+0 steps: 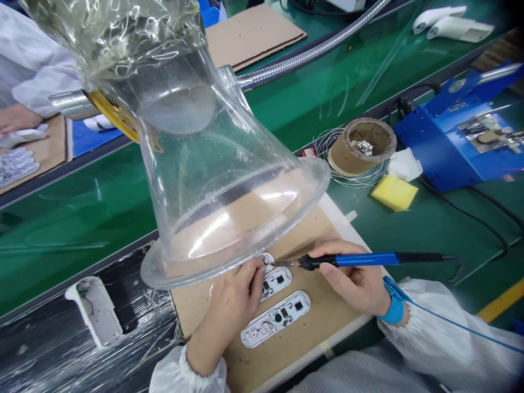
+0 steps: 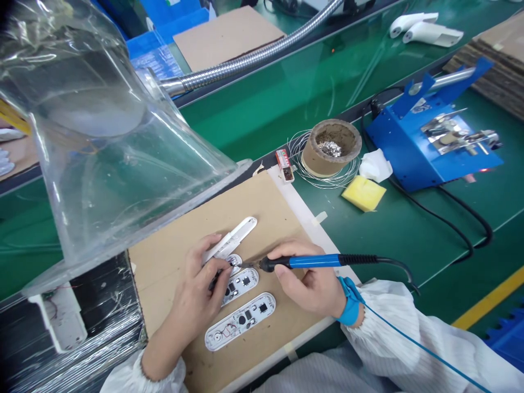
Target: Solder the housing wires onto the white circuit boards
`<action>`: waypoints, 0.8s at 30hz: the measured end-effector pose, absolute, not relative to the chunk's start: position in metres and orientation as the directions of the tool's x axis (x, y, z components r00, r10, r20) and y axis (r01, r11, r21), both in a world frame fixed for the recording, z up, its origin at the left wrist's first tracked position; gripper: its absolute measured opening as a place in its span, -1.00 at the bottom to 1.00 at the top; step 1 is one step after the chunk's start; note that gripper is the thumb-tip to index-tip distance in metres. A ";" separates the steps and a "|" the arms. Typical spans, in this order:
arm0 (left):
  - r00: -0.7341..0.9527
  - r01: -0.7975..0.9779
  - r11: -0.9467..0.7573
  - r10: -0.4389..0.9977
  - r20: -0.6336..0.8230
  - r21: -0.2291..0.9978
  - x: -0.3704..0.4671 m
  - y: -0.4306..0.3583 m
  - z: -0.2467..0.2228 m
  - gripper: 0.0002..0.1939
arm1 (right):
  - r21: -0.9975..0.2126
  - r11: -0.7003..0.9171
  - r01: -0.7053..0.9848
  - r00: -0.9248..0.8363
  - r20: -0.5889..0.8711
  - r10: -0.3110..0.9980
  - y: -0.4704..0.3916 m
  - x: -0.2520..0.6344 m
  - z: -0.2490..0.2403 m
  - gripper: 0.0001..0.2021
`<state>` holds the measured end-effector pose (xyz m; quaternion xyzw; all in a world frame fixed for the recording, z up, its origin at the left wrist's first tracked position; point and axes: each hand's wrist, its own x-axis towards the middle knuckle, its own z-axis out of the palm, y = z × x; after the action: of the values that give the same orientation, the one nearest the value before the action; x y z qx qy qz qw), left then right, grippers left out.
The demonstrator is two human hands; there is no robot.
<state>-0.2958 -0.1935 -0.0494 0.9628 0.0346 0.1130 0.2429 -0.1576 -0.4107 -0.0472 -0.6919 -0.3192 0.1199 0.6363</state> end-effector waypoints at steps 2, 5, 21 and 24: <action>0.971 0.011 -0.882 0.123 0.207 0.471 -0.296 -0.193 -0.050 -0.90 | -0.955 0.016 0.297 0.767 0.249 0.592 -0.411 -0.158 -0.047 -0.79; 0.969 0.013 -0.886 0.125 0.212 0.463 -0.296 -0.193 -0.050 -0.91 | -0.951 0.027 0.307 0.766 0.264 0.587 -0.411 -0.158 -0.049 -0.79; 0.967 0.032 -0.887 0.144 0.210 0.460 -0.295 -0.194 -0.049 -0.89 | -0.959 0.031 0.282 0.818 0.257 0.515 -0.414 -0.155 -0.051 -0.81; 0.967 0.031 -0.890 0.142 0.211 0.454 -0.295 -0.194 -0.050 -0.90 | -0.959 0.029 0.281 0.819 0.255 0.514 -0.413 -0.155 -0.051 -0.80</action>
<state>-0.2951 -0.1942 -0.0495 0.9648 0.0448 0.1198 0.2299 -0.1547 -0.4128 -0.0511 -0.6912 -0.2875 0.0886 0.6571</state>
